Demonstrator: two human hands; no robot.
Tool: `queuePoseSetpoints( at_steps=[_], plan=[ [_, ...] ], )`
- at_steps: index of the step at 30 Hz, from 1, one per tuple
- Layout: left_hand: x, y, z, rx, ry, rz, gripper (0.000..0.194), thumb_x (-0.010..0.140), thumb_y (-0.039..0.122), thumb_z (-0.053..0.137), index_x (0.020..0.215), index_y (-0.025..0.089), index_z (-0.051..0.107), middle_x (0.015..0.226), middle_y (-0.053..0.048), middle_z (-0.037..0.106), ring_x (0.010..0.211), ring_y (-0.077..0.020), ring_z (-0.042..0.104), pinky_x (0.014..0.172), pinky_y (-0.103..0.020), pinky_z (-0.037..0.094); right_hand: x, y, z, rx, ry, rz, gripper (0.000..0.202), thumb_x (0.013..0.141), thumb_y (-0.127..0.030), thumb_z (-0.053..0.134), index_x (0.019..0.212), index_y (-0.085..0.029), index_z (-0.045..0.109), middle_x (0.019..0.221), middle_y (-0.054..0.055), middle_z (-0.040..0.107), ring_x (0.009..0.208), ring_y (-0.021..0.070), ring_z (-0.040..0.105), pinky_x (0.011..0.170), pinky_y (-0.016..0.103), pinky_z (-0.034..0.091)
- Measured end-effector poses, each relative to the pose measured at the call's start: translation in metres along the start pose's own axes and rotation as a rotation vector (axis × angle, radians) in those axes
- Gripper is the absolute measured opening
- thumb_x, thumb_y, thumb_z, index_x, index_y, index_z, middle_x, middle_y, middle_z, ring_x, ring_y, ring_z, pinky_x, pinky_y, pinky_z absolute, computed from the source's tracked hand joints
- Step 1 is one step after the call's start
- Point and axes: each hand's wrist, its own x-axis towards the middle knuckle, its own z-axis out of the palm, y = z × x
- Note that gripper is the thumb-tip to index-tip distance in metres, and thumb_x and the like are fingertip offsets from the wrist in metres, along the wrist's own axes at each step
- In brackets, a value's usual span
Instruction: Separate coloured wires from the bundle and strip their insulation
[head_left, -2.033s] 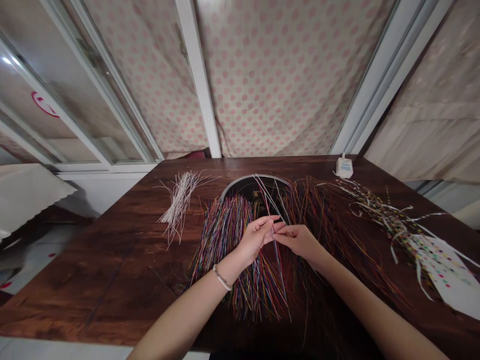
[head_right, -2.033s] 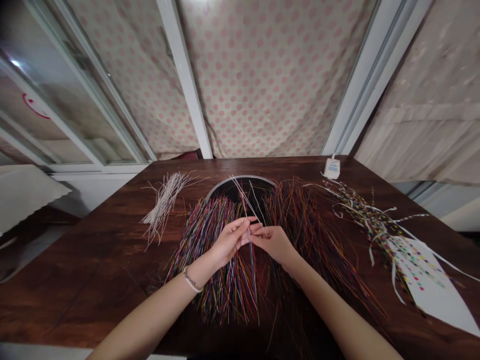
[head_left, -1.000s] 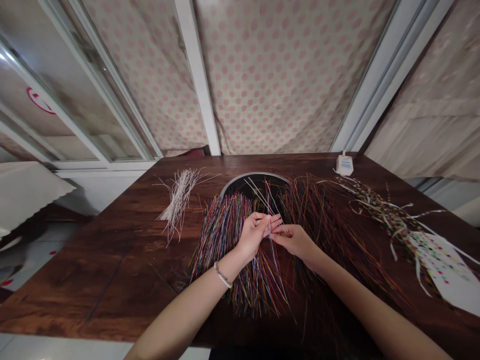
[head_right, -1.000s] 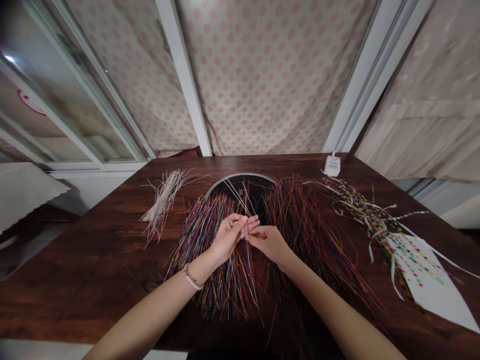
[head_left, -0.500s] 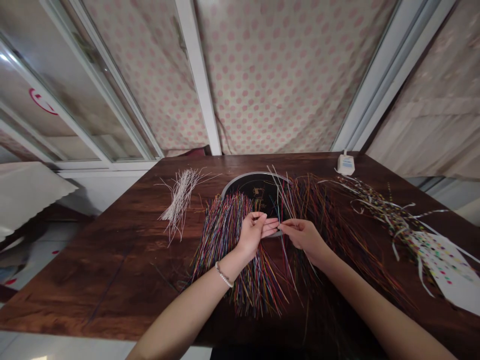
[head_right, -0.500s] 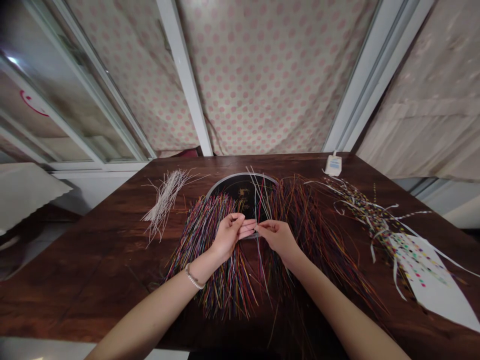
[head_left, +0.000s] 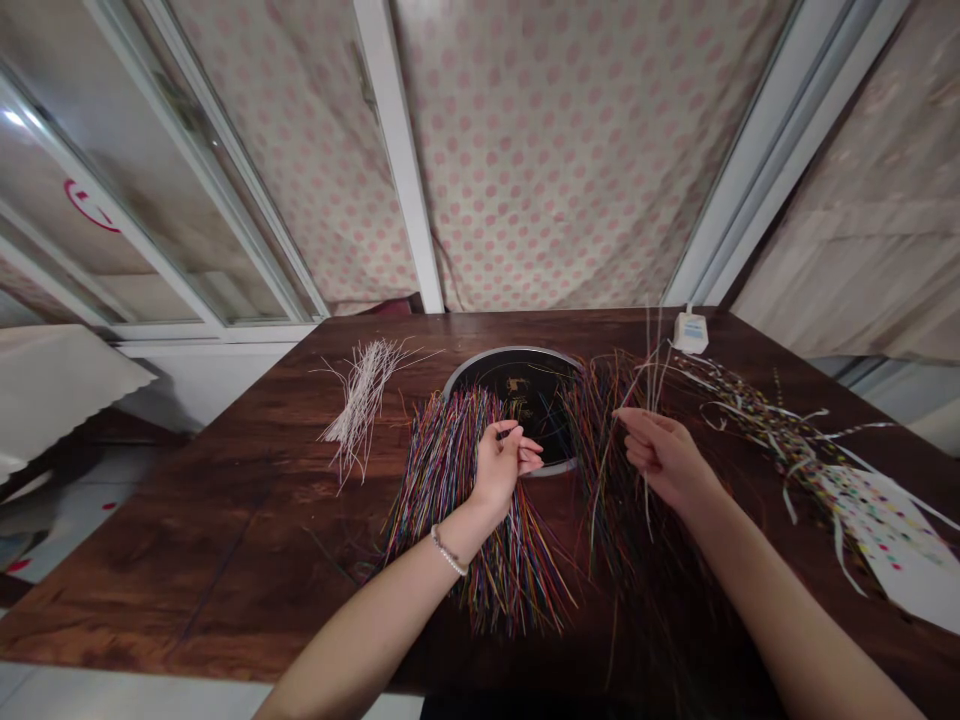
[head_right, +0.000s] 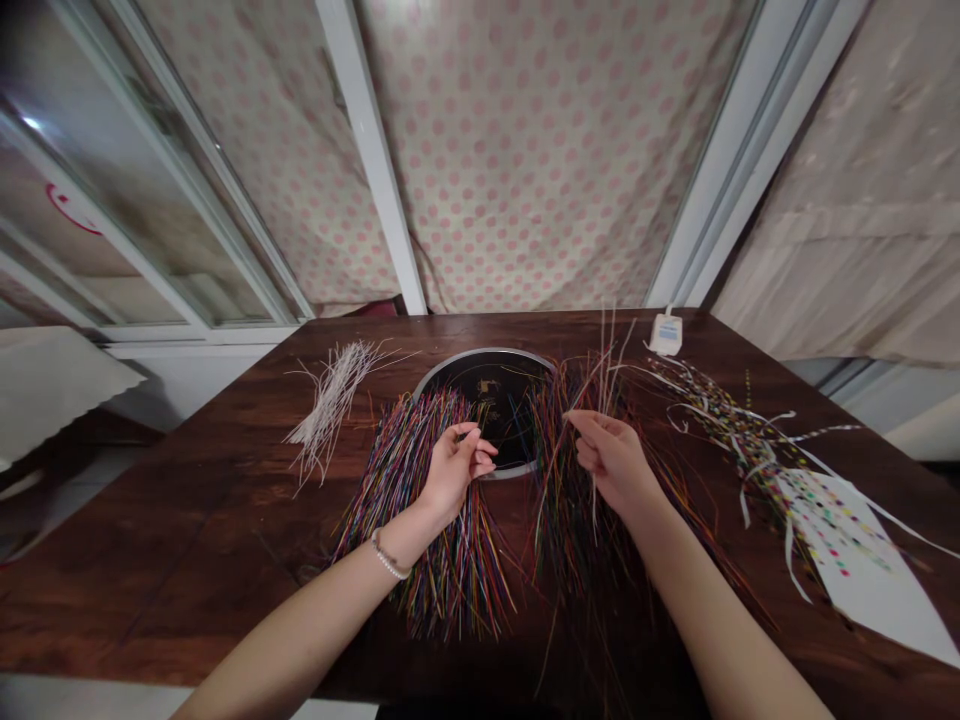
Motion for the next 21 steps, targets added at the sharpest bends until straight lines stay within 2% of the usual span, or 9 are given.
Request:
queuePoseSetpoints(
  at_steps=[9,13,17,19,21],
  plan=[
    [0.001,-0.003,0.0,0.005,-0.009,0.015,0.022,0.078,0.026,0.051,0.093,0.016,0.04,0.057,0.001,0.059,0.043,-0.0072,0.051,0.05,-0.023,0.049,0.007,-0.015,-0.019,0.099,0.13,-0.173,0.017,0.064,-0.024,0.069,0.061,-0.015,0.055,0.043,-0.011,0.019,0.034,0.0015,0.014,0.029,0.016,0.011],
    [0.001,-0.004,0.0,0.014,-0.015,0.025,0.022,0.078,0.025,0.052,0.095,0.016,0.041,0.055,0.002,0.058,0.043,-0.007,0.051,0.05,-0.023,0.049,0.007,-0.016,-0.019,0.117,0.18,-0.219,0.014,0.065,-0.022,0.069,0.065,-0.014,0.058,0.043,-0.011,0.022,0.034,0.001,0.016,0.028,0.015,0.012],
    [0.001,-0.003,-0.001,0.036,-0.02,-0.002,0.023,0.078,0.026,0.052,0.095,0.015,0.042,0.053,0.003,0.056,0.042,-0.0068,0.05,0.05,-0.024,0.049,0.006,-0.016,-0.017,0.127,0.174,-0.249,0.012,0.064,-0.02,0.07,0.068,-0.013,0.061,0.045,-0.01,0.028,0.034,0.0002,0.018,0.029,0.015,0.012],
    [0.0,-0.004,-0.001,0.054,-0.039,-0.03,0.026,0.079,0.026,0.051,0.099,0.014,0.041,0.059,-0.001,0.059,0.045,-0.0087,0.054,0.053,-0.026,0.05,0.006,-0.016,-0.018,0.112,0.157,-0.254,0.013,0.065,-0.021,0.069,0.07,-0.012,0.062,0.045,-0.009,0.028,0.034,0.0001,0.019,0.029,0.015,0.012],
    [0.0,-0.007,0.0,0.06,-0.06,-0.036,0.036,0.08,0.025,0.05,0.11,0.012,0.036,0.079,-0.01,0.064,0.056,-0.0124,0.061,0.061,-0.032,0.052,0.006,-0.016,-0.019,0.093,0.135,-0.238,0.013,0.065,-0.022,0.07,0.07,-0.012,0.063,0.044,-0.01,0.027,0.034,0.0001,0.02,0.029,0.015,0.012]
  ],
)
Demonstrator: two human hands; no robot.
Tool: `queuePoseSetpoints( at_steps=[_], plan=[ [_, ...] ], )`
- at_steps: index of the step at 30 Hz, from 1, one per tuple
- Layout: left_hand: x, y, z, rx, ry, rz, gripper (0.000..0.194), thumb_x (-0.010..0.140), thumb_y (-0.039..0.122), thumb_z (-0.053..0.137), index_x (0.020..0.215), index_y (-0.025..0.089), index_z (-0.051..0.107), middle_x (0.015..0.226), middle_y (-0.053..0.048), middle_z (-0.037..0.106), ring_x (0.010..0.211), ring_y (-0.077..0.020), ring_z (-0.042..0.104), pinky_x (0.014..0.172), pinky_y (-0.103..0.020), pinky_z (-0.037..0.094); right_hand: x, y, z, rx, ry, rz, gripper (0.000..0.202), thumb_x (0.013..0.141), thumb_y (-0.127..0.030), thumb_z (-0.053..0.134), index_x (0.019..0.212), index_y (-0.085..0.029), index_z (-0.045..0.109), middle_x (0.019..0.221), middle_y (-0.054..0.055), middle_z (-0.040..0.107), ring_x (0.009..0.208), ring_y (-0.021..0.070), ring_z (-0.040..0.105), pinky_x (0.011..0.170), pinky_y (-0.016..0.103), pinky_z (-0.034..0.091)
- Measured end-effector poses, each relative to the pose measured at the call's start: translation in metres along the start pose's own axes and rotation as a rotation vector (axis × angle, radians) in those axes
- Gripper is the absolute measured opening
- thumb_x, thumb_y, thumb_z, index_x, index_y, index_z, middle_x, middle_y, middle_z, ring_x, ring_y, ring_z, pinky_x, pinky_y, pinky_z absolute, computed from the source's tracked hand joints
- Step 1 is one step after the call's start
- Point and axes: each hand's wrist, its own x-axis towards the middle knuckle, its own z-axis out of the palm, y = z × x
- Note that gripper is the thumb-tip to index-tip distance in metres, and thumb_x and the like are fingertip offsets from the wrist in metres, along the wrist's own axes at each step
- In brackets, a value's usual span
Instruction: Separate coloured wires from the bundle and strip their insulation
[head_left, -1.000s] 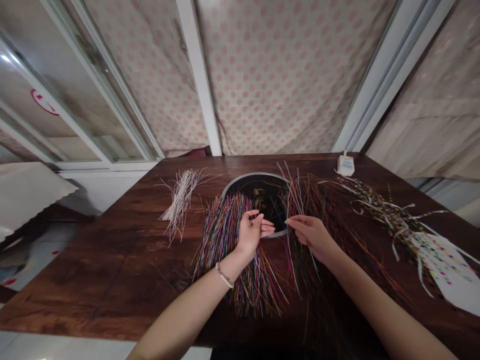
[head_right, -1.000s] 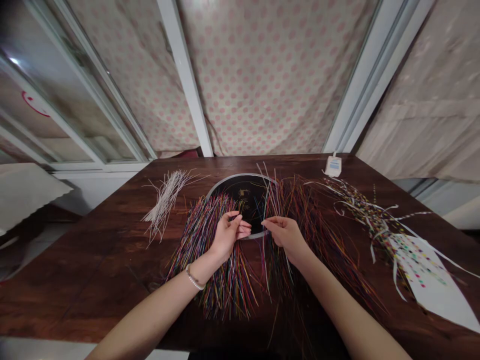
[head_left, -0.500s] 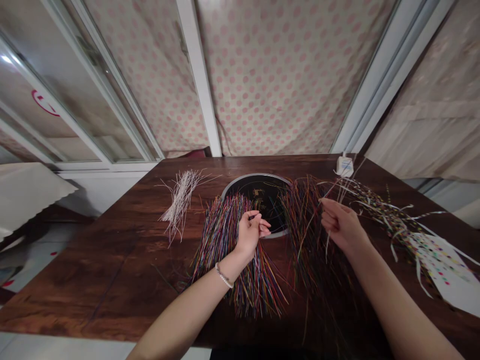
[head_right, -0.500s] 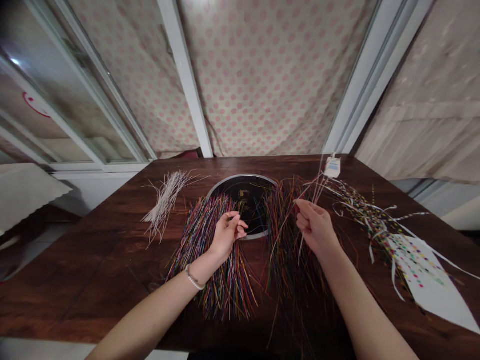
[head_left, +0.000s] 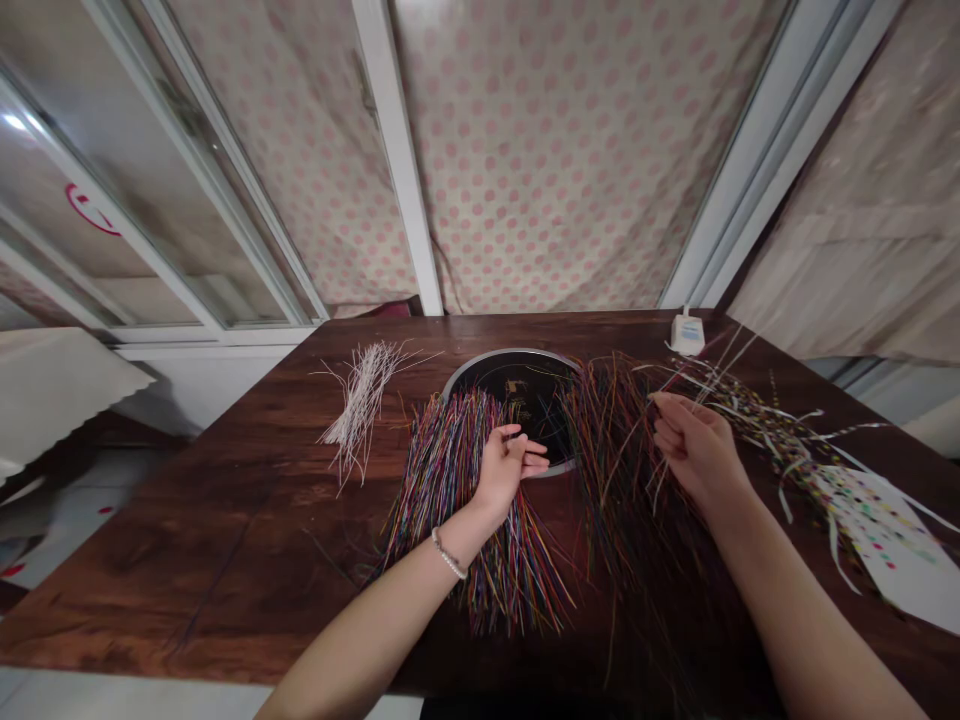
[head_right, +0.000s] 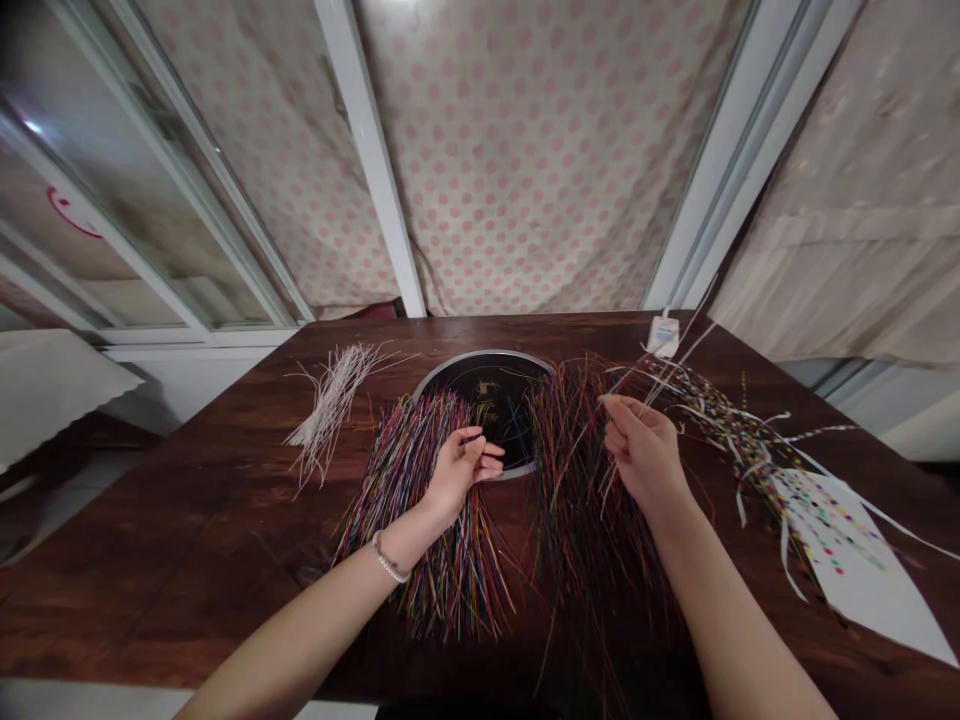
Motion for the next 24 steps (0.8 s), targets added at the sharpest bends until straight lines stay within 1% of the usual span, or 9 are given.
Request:
queuePoseSetpoints(
  at_steps=[1,3,5,7,8,10,14,19,24],
  plan=[
    [0.0,-0.002,0.001,0.005,-0.006,0.014,0.043,0.079,0.025,0.051,0.117,0.013,0.032,0.095,-0.015,0.062,0.065,-0.0148,0.063,0.067,-0.035,0.051,0.0,0.001,0.0,-0.009,-0.012,0.022,0.014,0.064,-0.023,0.07,0.069,-0.012,0.063,0.044,-0.01,0.027,0.034,0.0,0.02,0.029,0.015,0.012],
    [-0.001,-0.005,0.001,0.052,-0.013,0.077,0.06,0.077,0.025,0.054,0.128,0.017,0.023,0.126,-0.021,0.043,0.091,-0.0201,0.061,0.081,-0.038,0.047,0.0,0.003,0.001,-0.024,-0.036,0.083,0.015,0.063,-0.024,0.071,0.066,-0.012,0.062,0.044,-0.01,0.026,0.034,0.0,0.019,0.029,0.015,0.011],
    [-0.002,-0.006,0.001,0.189,-0.024,0.183,0.069,0.075,0.025,0.058,0.133,0.022,0.021,0.141,-0.017,0.021,0.116,-0.0243,0.044,0.094,-0.039,0.038,-0.003,0.006,0.004,-0.038,-0.045,0.133,0.017,0.062,-0.026,0.072,0.066,-0.012,0.062,0.043,-0.01,0.026,0.034,-0.0001,0.019,0.029,0.014,0.011],
    [-0.004,-0.003,0.0,0.394,-0.058,0.318,0.061,0.074,0.027,0.058,0.13,0.024,0.034,0.145,-0.011,0.014,0.129,-0.0256,0.023,0.103,-0.041,0.025,-0.006,0.009,0.009,-0.052,-0.054,0.164,0.019,0.061,-0.027,0.072,0.068,-0.012,0.063,0.044,-0.01,0.027,0.034,-0.0001,0.019,0.029,0.014,0.01],
    [-0.006,0.0,0.0,0.495,-0.09,0.389,0.051,0.076,0.027,0.057,0.125,0.024,0.043,0.144,-0.008,0.016,0.131,-0.0252,0.017,0.105,-0.042,0.019,-0.008,0.01,0.012,-0.055,-0.058,0.173,0.02,0.061,-0.028,0.072,0.069,-0.012,0.063,0.043,-0.01,0.027,0.034,-0.0002,0.02,0.029,0.014,0.01],
    [-0.011,0.007,0.001,0.633,-0.204,0.514,0.033,0.079,0.026,0.052,0.111,0.023,0.057,0.14,-0.006,0.03,0.131,-0.0234,0.017,0.106,-0.043,0.014,-0.012,0.011,0.016,-0.054,-0.074,0.196,0.021,0.061,-0.028,0.072,0.07,-0.012,0.063,0.042,-0.01,0.026,0.034,-0.0002,0.019,0.029,0.014,0.01],
    [-0.024,0.018,0.009,0.673,-0.488,0.603,0.025,0.078,0.019,0.051,0.098,0.023,0.065,0.112,-0.007,0.06,0.118,-0.0202,0.042,0.102,-0.042,0.024,-0.017,0.012,0.021,-0.046,-0.111,0.247,0.022,0.061,-0.029,0.072,0.072,-0.012,0.062,0.04,-0.012,0.024,0.033,-0.0002,0.017,0.029,0.014,0.01],
    [-0.034,0.021,0.018,0.662,-0.548,0.497,0.015,0.073,0.019,0.057,0.083,0.024,0.069,0.087,-0.006,0.068,0.089,-0.0183,0.06,0.097,-0.039,0.03,-0.02,0.011,0.025,-0.073,-0.134,0.277,0.023,0.06,-0.03,0.072,0.07,-0.013,0.06,0.039,-0.012,0.023,0.032,0.0003,0.017,0.029,0.015,0.01],
    [-0.033,0.019,0.017,0.653,-0.571,0.47,0.014,0.076,0.026,0.055,0.075,0.021,0.068,0.079,-0.007,0.067,0.078,-0.0179,0.061,0.08,-0.032,0.044,-0.02,0.011,0.025,-0.072,-0.171,0.304,0.022,0.061,-0.03,0.072,0.067,-0.014,0.057,0.039,-0.012,0.023,0.032,0.0003,0.016,0.03,0.015,0.009]
  ],
)
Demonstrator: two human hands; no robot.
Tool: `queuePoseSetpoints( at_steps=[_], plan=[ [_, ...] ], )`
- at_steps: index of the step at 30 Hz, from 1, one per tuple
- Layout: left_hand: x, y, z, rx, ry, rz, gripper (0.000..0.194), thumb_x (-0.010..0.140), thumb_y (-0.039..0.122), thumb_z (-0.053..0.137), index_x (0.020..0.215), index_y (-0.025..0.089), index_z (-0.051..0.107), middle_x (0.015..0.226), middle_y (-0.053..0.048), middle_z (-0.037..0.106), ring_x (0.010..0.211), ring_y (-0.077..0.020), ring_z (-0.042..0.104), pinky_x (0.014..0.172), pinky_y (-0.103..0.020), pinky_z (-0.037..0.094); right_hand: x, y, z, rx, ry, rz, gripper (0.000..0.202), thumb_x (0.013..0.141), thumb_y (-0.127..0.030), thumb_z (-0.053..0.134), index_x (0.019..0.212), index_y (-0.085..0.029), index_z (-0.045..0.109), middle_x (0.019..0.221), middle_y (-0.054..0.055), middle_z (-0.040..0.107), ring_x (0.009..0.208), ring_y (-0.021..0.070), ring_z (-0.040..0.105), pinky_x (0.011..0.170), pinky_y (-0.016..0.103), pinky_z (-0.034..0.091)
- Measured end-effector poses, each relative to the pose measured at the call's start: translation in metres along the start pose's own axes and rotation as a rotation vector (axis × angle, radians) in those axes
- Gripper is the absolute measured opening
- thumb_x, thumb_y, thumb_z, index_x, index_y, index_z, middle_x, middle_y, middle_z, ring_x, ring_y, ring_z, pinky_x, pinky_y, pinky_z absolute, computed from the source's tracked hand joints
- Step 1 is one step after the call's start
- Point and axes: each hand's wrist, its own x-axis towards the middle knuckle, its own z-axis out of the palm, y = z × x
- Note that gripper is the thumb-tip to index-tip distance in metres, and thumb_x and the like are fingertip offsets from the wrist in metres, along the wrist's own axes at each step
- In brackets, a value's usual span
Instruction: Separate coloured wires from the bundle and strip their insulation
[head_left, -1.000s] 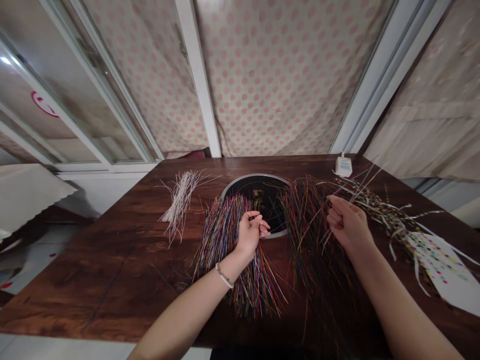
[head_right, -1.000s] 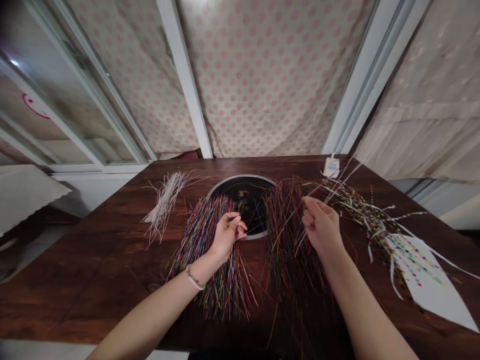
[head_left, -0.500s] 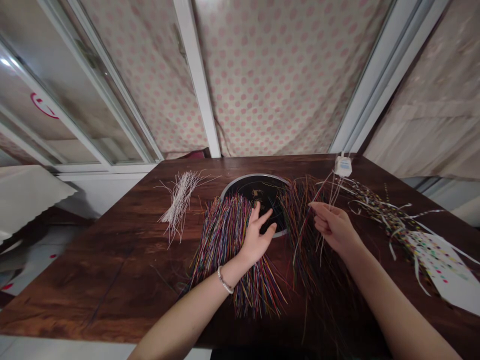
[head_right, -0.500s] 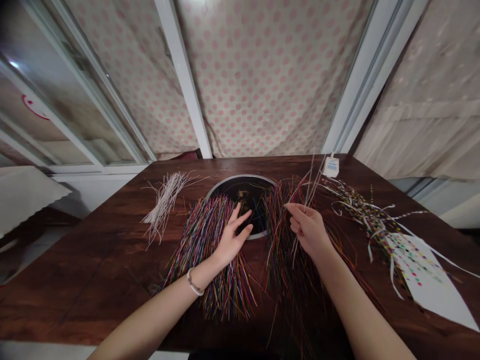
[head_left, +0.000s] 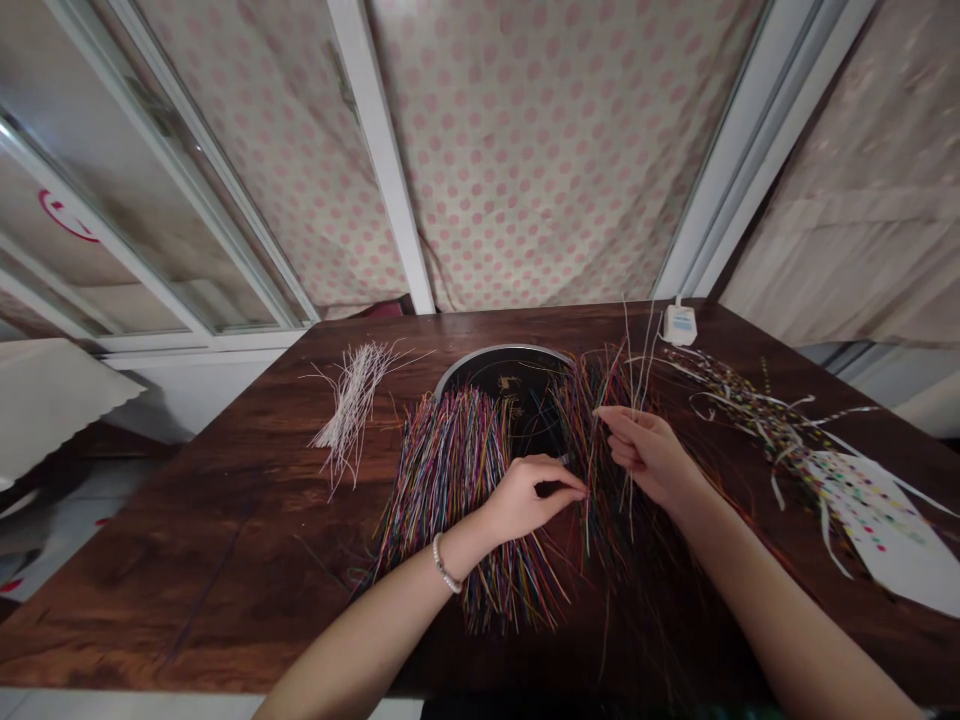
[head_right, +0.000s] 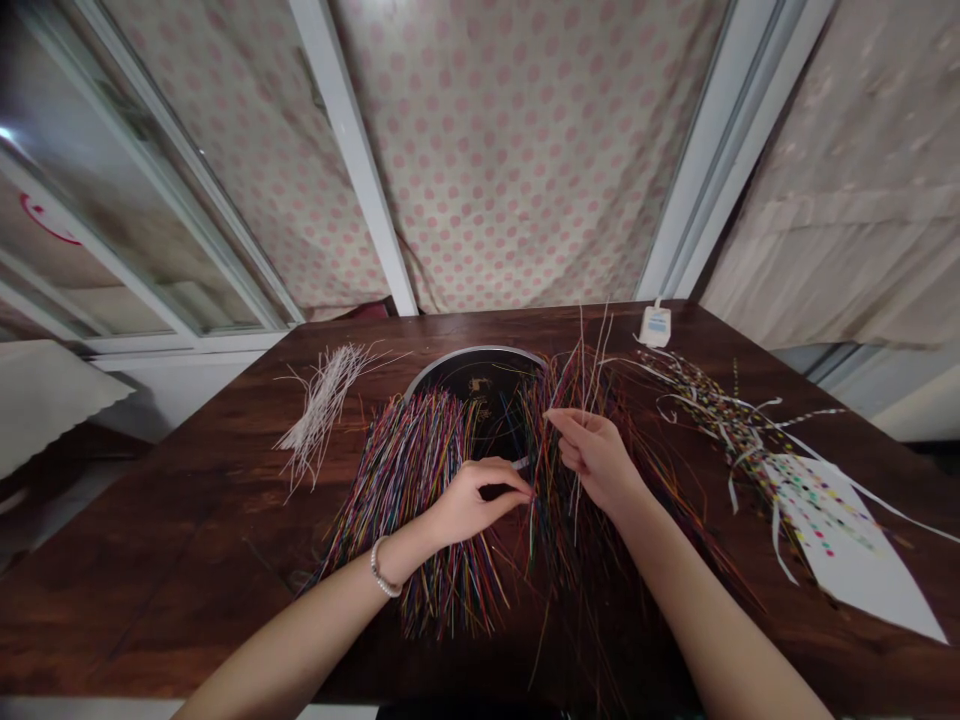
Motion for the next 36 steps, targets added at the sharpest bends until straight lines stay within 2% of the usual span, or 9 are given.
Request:
queuePoseSetpoints(
  at_steps=[4,8,12,16,21,25,31,36],
  plan=[
    [-0.001,0.003,-0.001,0.015,-0.057,0.023,0.017,0.078,0.026,0.052,0.079,0.019,0.067,0.081,-0.006,0.067,0.08,-0.0172,0.061,0.079,-0.032,0.045,0.002,0.001,-0.003,0.03,-0.01,0.026,0.023,0.061,-0.029,0.072,0.065,-0.014,0.055,0.039,-0.012,0.022,0.031,-0.0002,0.016,0.029,0.015,0.008],
    [-0.003,0.007,-0.001,-0.028,-0.094,-0.009,0.019,0.079,0.028,0.051,0.084,0.018,0.067,0.086,-0.007,0.067,0.083,-0.0176,0.061,0.08,-0.031,0.045,0.003,0.002,-0.003,0.017,-0.002,0.026,0.024,0.061,-0.03,0.072,0.067,-0.014,0.055,0.04,-0.012,0.022,0.032,-0.0001,0.017,0.03,0.015,0.009],
    [0.0,0.001,-0.001,-0.147,-0.023,-0.095,0.024,0.08,0.031,0.049,0.086,0.016,0.066,0.085,-0.007,0.067,0.083,-0.0175,0.061,0.081,-0.03,0.044,0.001,0.005,0.001,-0.049,-0.017,0.026,0.025,0.061,-0.032,0.072,0.067,-0.014,0.055,0.039,-0.012,0.023,0.032,0.0003,0.018,0.03,0.015,0.01],
    [0.003,-0.01,-0.001,-0.314,0.031,-0.219,0.023,0.075,0.032,0.056,0.083,0.013,0.066,0.08,-0.008,0.067,0.076,-0.0172,0.062,0.076,-0.029,0.046,-0.003,0.014,0.009,-0.13,-0.057,0.027,0.025,0.063,-0.035,0.069,0.068,-0.014,0.056,0.039,-0.011,0.027,0.032,0.0006,0.018,0.032,0.017,0.01],
    [0.005,-0.012,-0.002,-0.427,0.042,-0.309,0.024,0.072,0.034,0.06,0.075,0.011,0.067,0.072,-0.009,0.067,0.068,-0.016,0.062,0.072,-0.029,0.048,-0.005,0.023,0.016,-0.182,-0.11,0.065,0.026,0.064,-0.037,0.067,0.07,-0.014,0.057,0.038,-0.011,0.027,0.033,0.0011,0.017,0.033,0.018,0.009],
    [0.005,-0.01,-0.003,-0.482,0.047,-0.383,0.028,0.071,0.036,0.06,0.079,0.01,0.068,0.075,-0.011,0.068,0.07,-0.0176,0.064,0.072,-0.03,0.049,-0.005,0.027,0.017,-0.219,-0.095,0.075,0.028,0.063,-0.039,0.067,0.07,-0.014,0.057,0.038,-0.011,0.027,0.032,0.0013,0.016,0.032,0.018,0.008],
    [0.004,-0.014,-0.004,-0.537,0.117,-0.448,0.032,0.07,0.039,0.061,0.081,0.009,0.066,0.077,-0.013,0.068,0.07,-0.0185,0.065,0.072,-0.032,0.05,-0.006,0.026,0.018,-0.217,-0.101,0.054,0.026,0.063,-0.037,0.067,0.069,-0.014,0.056,0.038,-0.011,0.029,0.032,0.0012,0.019,0.032,0.017,0.011],
    [0.01,-0.011,-0.011,-0.53,0.212,-0.416,0.036,0.07,0.042,0.06,0.085,0.009,0.063,0.079,-0.014,0.068,0.068,-0.0182,0.065,0.067,-0.031,0.051,-0.004,0.026,0.014,-0.206,-0.088,0.017,0.026,0.063,-0.037,0.067,0.07,-0.015,0.055,0.039,-0.011,0.029,0.032,0.0012,0.019,0.032,0.017,0.01]
  ],
)
